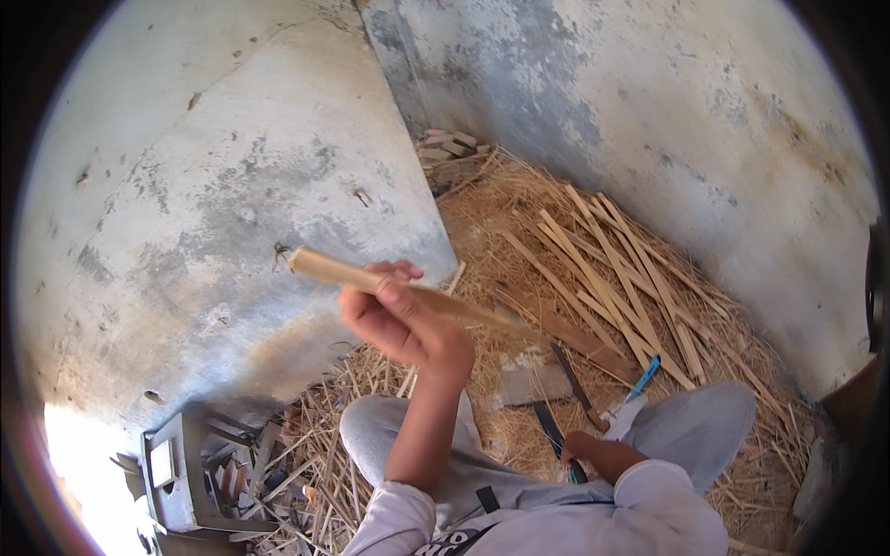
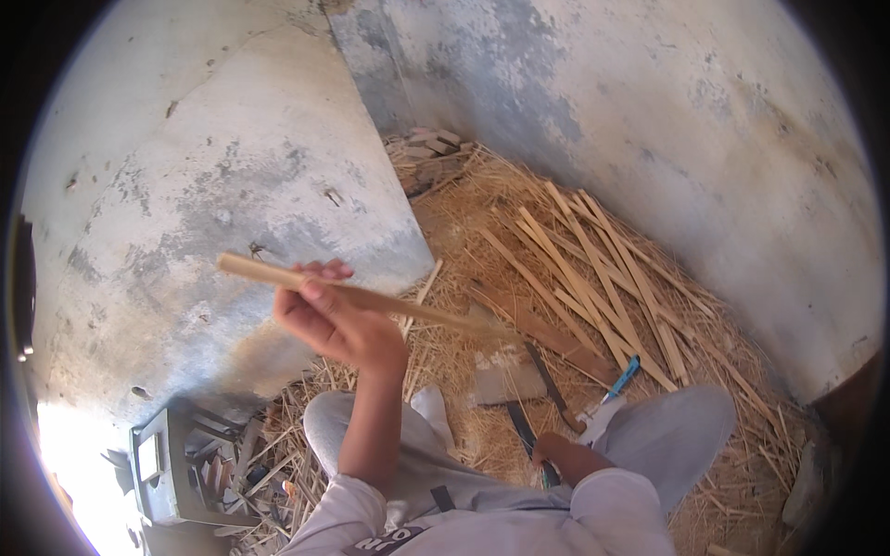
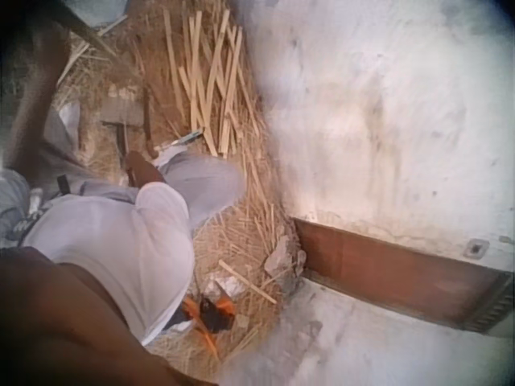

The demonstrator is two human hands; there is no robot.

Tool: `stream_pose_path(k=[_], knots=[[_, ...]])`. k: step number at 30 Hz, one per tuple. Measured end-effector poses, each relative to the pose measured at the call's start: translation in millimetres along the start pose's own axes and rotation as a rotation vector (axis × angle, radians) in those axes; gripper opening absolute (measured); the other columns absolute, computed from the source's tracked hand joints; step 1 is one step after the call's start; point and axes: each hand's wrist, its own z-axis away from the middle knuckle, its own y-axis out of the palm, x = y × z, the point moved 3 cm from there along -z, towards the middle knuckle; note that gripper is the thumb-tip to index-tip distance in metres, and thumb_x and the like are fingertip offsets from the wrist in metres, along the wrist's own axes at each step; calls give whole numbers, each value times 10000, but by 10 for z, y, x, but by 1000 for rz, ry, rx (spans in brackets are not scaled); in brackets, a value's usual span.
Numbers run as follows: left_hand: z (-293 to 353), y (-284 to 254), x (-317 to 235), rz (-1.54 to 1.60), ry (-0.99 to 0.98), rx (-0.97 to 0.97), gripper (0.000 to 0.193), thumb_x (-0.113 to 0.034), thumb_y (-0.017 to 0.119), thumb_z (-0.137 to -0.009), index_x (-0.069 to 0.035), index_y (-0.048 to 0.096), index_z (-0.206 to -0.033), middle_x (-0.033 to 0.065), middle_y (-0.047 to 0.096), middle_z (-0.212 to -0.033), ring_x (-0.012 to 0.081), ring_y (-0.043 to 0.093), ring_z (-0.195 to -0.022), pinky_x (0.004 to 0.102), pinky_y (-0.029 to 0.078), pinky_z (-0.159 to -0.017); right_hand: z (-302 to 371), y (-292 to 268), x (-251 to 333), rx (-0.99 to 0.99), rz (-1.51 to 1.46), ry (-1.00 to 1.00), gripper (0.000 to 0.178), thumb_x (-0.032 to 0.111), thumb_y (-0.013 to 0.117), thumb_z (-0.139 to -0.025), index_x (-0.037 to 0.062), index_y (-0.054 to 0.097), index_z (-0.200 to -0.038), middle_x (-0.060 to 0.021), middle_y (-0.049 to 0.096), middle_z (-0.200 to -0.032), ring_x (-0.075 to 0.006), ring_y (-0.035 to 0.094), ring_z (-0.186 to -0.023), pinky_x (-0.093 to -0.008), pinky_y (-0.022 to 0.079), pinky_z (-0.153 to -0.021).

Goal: The person sits on a straw-covered floor and uses a knife to split a long bamboo pole into thin strips. They hold the pole with one hand and use the knife to carefully shave and split the material, creating thin, flexible strips that are placed on the floor.

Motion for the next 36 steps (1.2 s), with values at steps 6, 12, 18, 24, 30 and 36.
stream_pose_path(k=[6,12,18,24,30,36], knots=[[569,-104,526,-282,30,366,190,-125,417,-1058,-3,401,-1203,91,487,-1066,142,492,-914,314,440,-858,874,-347,21,-10,-441,-136,393,352,797,-727,43,730,-960,-114,705,-840,-220,661,-692,-413,568,-649],[537,-110,487,-123,-95,583,300,-74,547,-971,12,404,-1221,109,514,-1060,176,507,-947,330,433,-893,1120,-559,-168,-97,-726,-49,312,250,781,-811,-20,714,-952,-173,706,-778,-271,720,-712,-432,596,-612],[186,65,46,172,-305,680,491,-77,624,-906,-5,373,-1323,103,543,-1064,190,565,-973,347,478,-877,726,-4,174,-217,-326,-75,441,303,861,-730,-21,719,-994,-185,715,-807,-346,724,-786,-482,585,-669],[48,126,-283,25,-240,1194,370,-30,595,-894,45,539,-1252,167,674,-1053,261,669,-954,406,513,-910,284,191,199,-509,-144,-147,595,420,870,-651,64,739,-1109,-140,745,-1012,-317,717,-986,-482,559,-799],[107,393,-366,337,-492,810,199,-19,550,-854,66,656,-999,174,684,-920,262,669,-857,420,520,-835,311,122,23,-479,-197,-108,458,324,832,-725,64,746,-1092,-149,741,-1015,-324,717,-961,-468,561,-778],[209,306,-208,517,-463,884,255,-157,537,-932,34,561,-764,98,560,-693,185,523,-603,342,423,-579,903,-237,164,-98,-265,-128,285,236,714,-826,25,766,-1011,-188,736,-1075,-321,722,-975,-465,551,-790]])
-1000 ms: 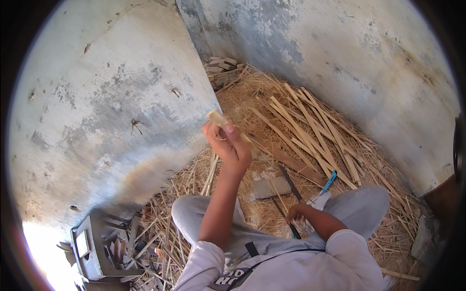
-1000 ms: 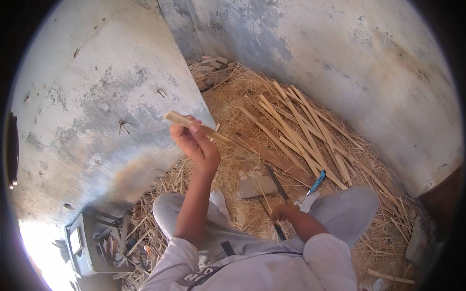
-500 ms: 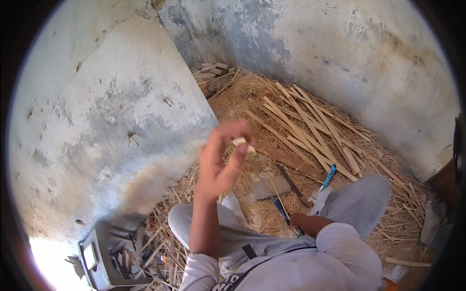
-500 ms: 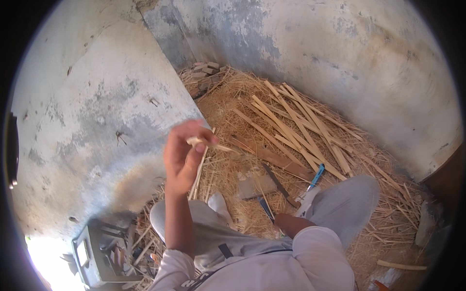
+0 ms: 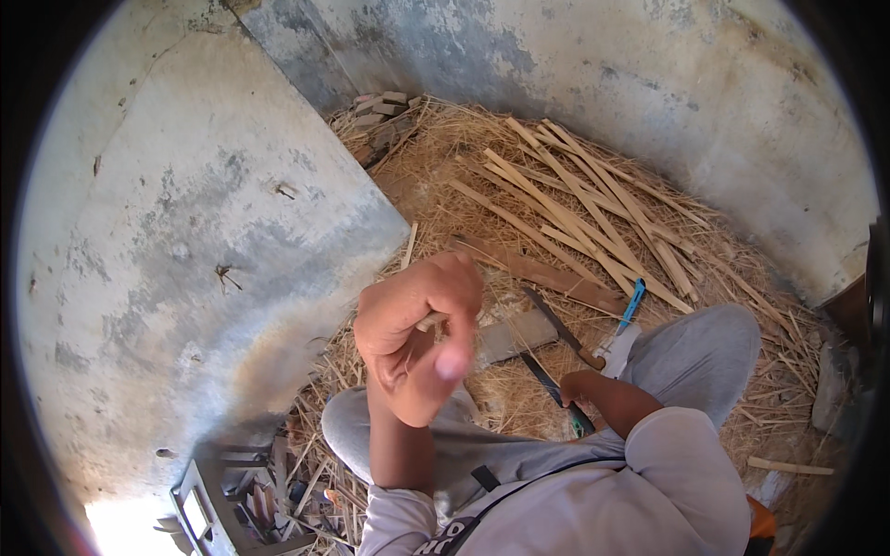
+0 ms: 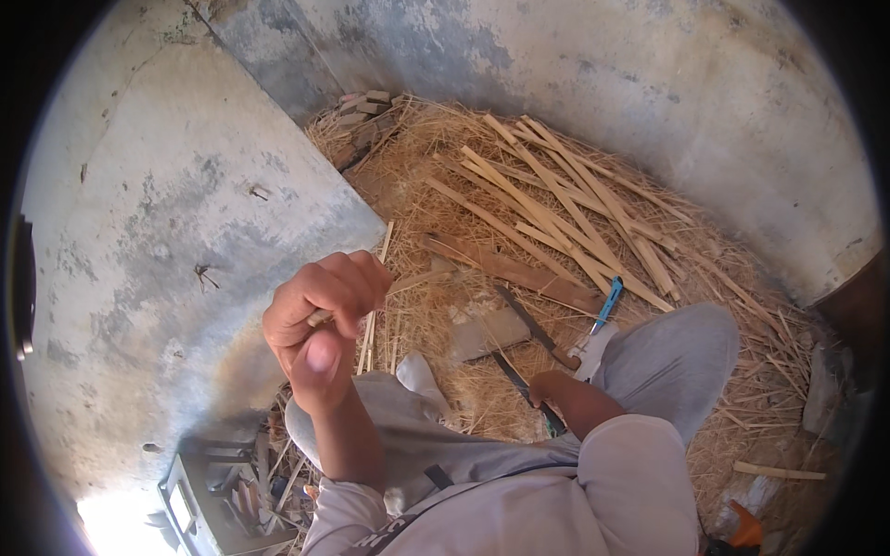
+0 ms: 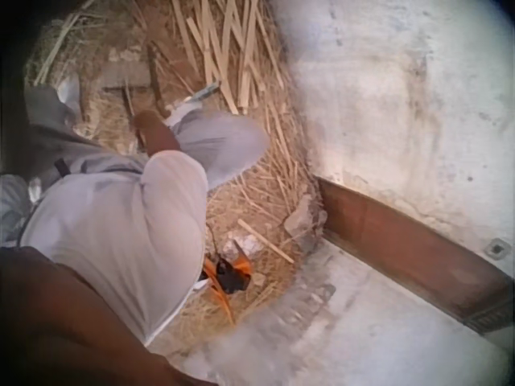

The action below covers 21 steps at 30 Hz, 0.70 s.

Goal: The person sits on a straw-covered floor and uses a knife to split a long bamboo pole into thin strips. They hold the pole with one hand and use the knife to carefully shave and split the material, creating thin, flexible strips that are placed on the floor.

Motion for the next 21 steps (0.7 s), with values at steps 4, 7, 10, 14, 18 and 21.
stream_pose_path(k=[4,7,10,14,18,21], knots=[[65,4,4,7,64,-238,472,-315,423,-1052,-70,363,-653,7,315,-554,124,273,-497,316,226,-476,17,-51,-121,222,-341,66,346,240,562,-943,-23,717,-1105,-191,719,-1142,-304,717,-982,-467,553,-832],[124,-34,-35,-15,69,-379,524,-378,363,-1086,-109,299,-641,-14,240,-533,102,173,-484,307,159,-466,-30,-96,-149,315,-540,10,394,256,509,-983,-48,674,-1173,-188,705,-1183,-299,712,-1004,-489,550,-865],[147,21,18,-73,80,-445,523,-383,347,-1087,-113,297,-642,-17,229,-533,97,157,-481,305,152,-461,12,-149,-222,303,-720,8,375,250,513,-977,-25,687,-1163,-189,707,-1174,-300,709,-1014,-493,551,-875],[293,113,43,-156,122,-475,531,-410,347,-1084,-118,291,-645,-20,222,-530,96,145,-476,303,152,-458,392,-30,106,-109,7,59,296,218,575,-926,45,741,-1100,-187,724,-1107,-308,710,-998,-496,558,-852],[408,137,71,-148,173,-510,532,-451,356,-1078,-129,299,-659,-15,233,-519,98,143,-473,302,143,-460,513,279,448,-336,670,161,390,367,711,-849,45,757,-1063,-164,734,-1072,-318,730,-840,-502,572,-765],[457,122,60,-101,162,-467,518,-471,361,-1073,-132,318,-683,-5,246,-515,101,148,-474,307,139,-461,261,442,552,-248,491,8,418,371,752,-787,36,768,-1036,-162,739,-1048,-333,731,-834,-484,564,-777]])
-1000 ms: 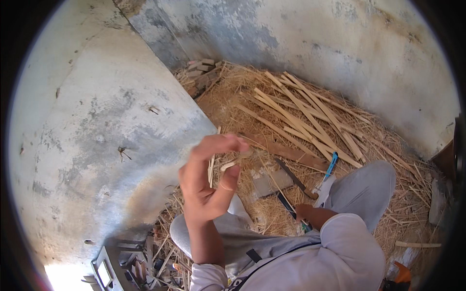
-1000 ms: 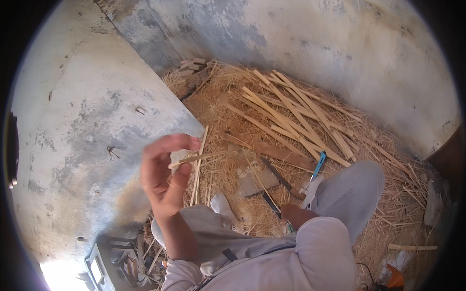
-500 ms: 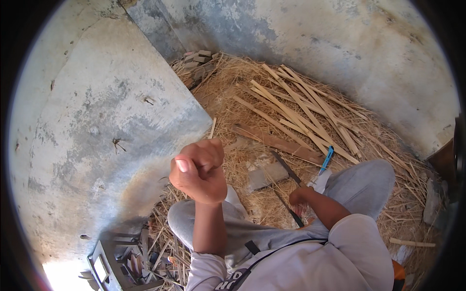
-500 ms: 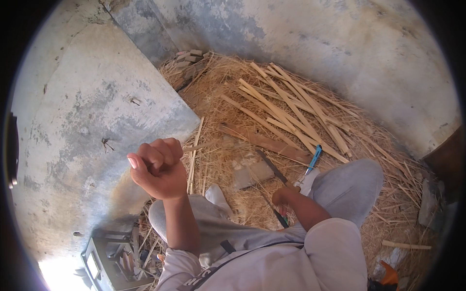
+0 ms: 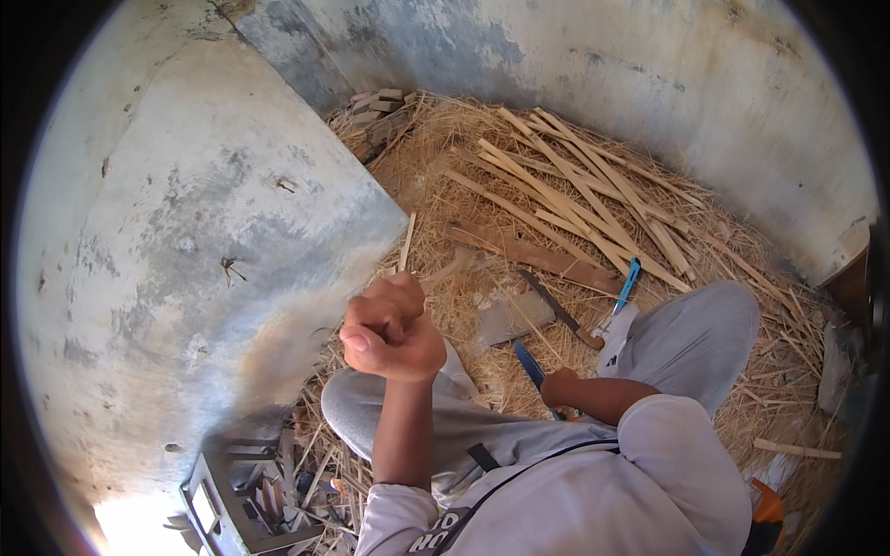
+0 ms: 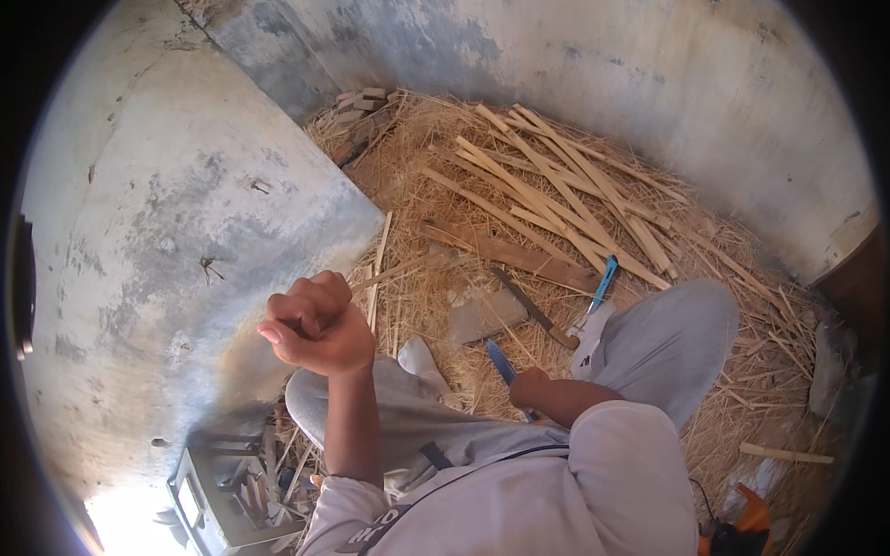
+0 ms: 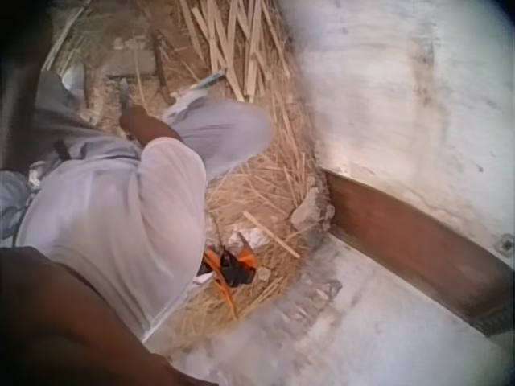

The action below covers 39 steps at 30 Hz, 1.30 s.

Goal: The person sits on a straw-covered floor and uses a knife to split a long bamboo pole into thin strips. They hold the pole with one hand and use the knife to carefully shave and split the material, creating thin, flexible strips that are placed on the floor.

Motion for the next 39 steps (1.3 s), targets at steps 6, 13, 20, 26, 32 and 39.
stream_pose_path(k=[6,13,20,26,32,39], knots=[[34,12,-70,31,23,175,352,-404,415,-1033,-92,443,-874,2,290,-536,110,190,-459,317,172,-460,-346,607,-38,90,-265,-152,470,385,718,-806,27,744,-1110,-169,731,-1084,-318,722,-973,-473,548,-848],[-99,-54,-78,18,-119,24,349,-385,522,-1000,-74,434,-1129,36,320,-490,143,279,-438,340,251,-442,-462,681,-189,15,-571,112,477,380,700,-795,22,735,-1108,-164,730,-1068,-310,719,-980,-450,556,-834],[-411,-49,-56,-152,-100,187,457,-306,556,-997,-48,415,-1346,101,533,-1036,189,457,-1032,392,347,-947,-619,437,-545,155,-608,-10,347,258,667,-828,-10,705,-1044,-172,716,-917,-296,723,-841,-462,567,-743],[-522,-340,-272,-382,-190,198,182,-185,625,-982,-20,626,-1059,78,582,-1016,148,499,-977,312,379,-897,349,-458,-754,12,-1341,171,287,186,581,-916,-94,641,-927,-204,654,-748,-275,704,-643,-434,587,-542],[-454,-200,-402,-530,-149,47,77,-66,681,-954,4,675,-923,55,653,-927,123,599,-860,258,470,-812,2058,-1650,-565,-711,-1306,-200,249,242,556,-980,-8,567,-976,-60,555,-646,-149,575,-493,-313,520,-451],[-279,46,-326,-612,117,85,41,-11,679,-945,19,666,-921,77,672,-931,120,626,-855,259,508,-798,3006,-2120,-22,-1346,-1583,-632,252,254,523,-1045,20,475,-967,-52,506,-620,-131,472,-516,-347,382,-500]])
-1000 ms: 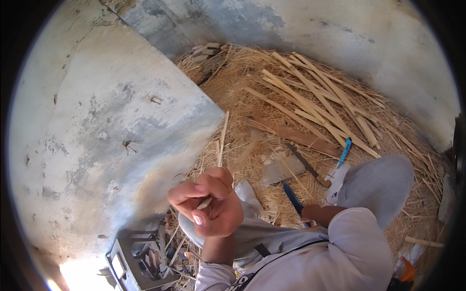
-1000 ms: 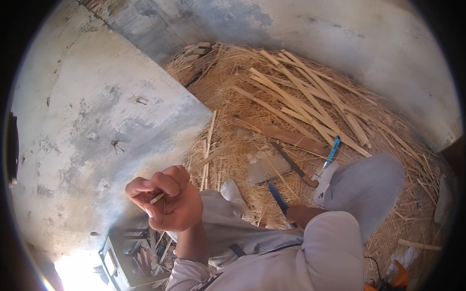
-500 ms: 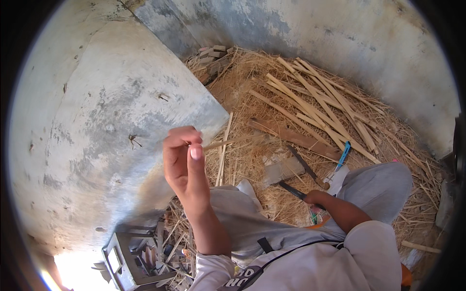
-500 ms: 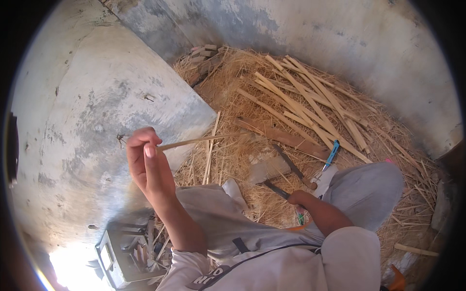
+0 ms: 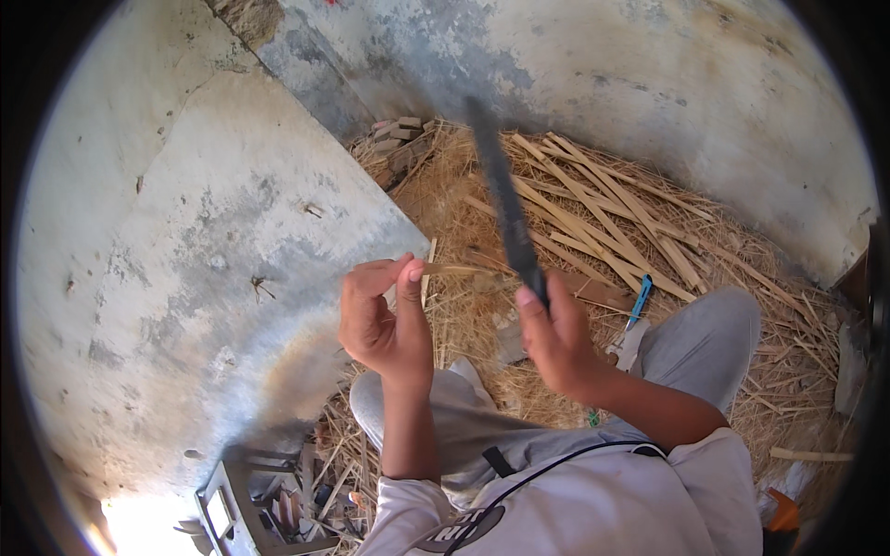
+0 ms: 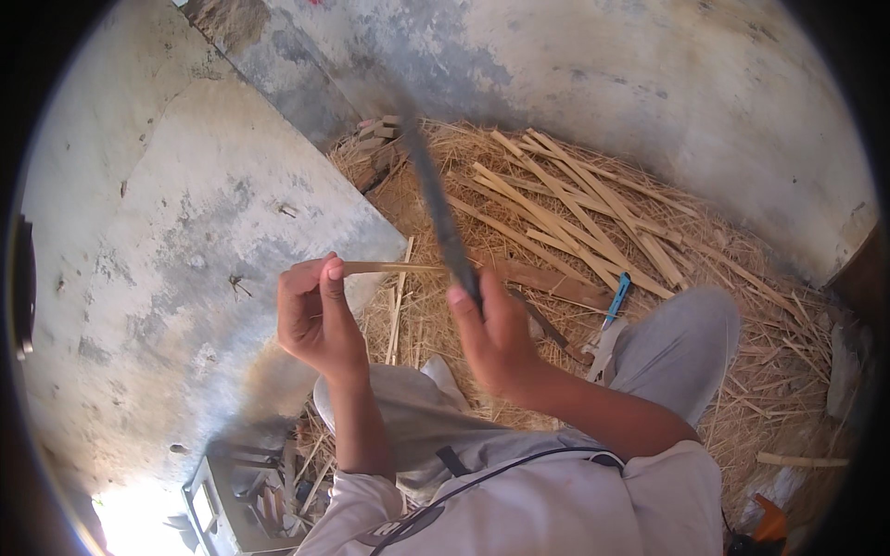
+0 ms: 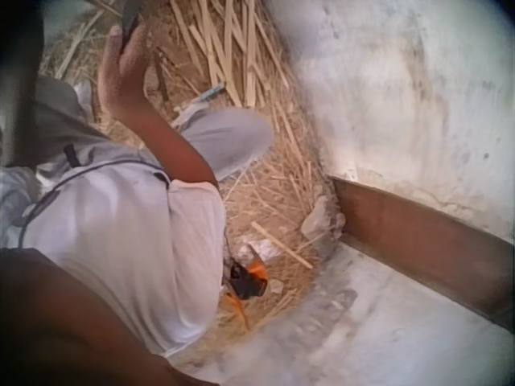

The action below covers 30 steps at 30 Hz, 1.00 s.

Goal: The person sits on a straw-covered floor and uses a knife to split a long bamboo pole into thin strips. They hold the pole with one hand and use the knife to carefully shave and split the material, creating thin, flexible strips that are placed on the floor.

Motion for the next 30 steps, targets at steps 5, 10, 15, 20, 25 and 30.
stream_pose_path(k=[5,10,15,20,25,30], knots=[[12,90,-42,-72,64,-20,57,42,721,-887,31,675,-917,104,686,-901,151,638,-813,264,509,-743,103,94,97,194,193,-71,240,221,532,-1042,8,453,-965,-84,524,-610,-160,508,-513,-378,393,-501],[-28,72,-54,-121,110,-37,94,69,761,-835,40,694,-893,126,704,-854,190,659,-759,279,511,-697,86,48,298,15,208,-253,227,189,544,-1029,-11,457,-963,-142,550,-623,-237,570,-525,-391,412,-506],[-25,111,-53,-104,83,-57,51,23,735,-888,19,685,-880,98,705,-844,124,627,-771,245,486,-722,88,154,206,149,361,-191,223,162,556,-1010,-32,451,-983,-217,590,-659,-361,641,-575,-446,435,-506],[-59,58,-42,-129,56,-32,51,13,742,-886,13,692,-878,91,713,-841,110,627,-760,230,479,-709,57,68,523,262,384,-6,216,154,553,-1006,-30,440,-1011,-233,613,-694,-387,655,-610,-460,449,-522],[-51,101,-60,-70,87,-56,80,48,770,-833,17,723,-890,106,732,-843,178,690,-773,271,528,-733,135,110,472,62,304,-279,249,197,551,-1009,-33,454,-1015,-217,606,-705,-361,634,-600,-444,454,-546],[-65,52,-34,-85,13,-27,82,49,771,-829,18,724,-888,117,739,-860,176,690,-767,274,530,-737,19,82,418,305,317,108,242,208,523,-1015,-27,472,-982,-179,561,-649,-257,571,-549,-419,439,-545]])
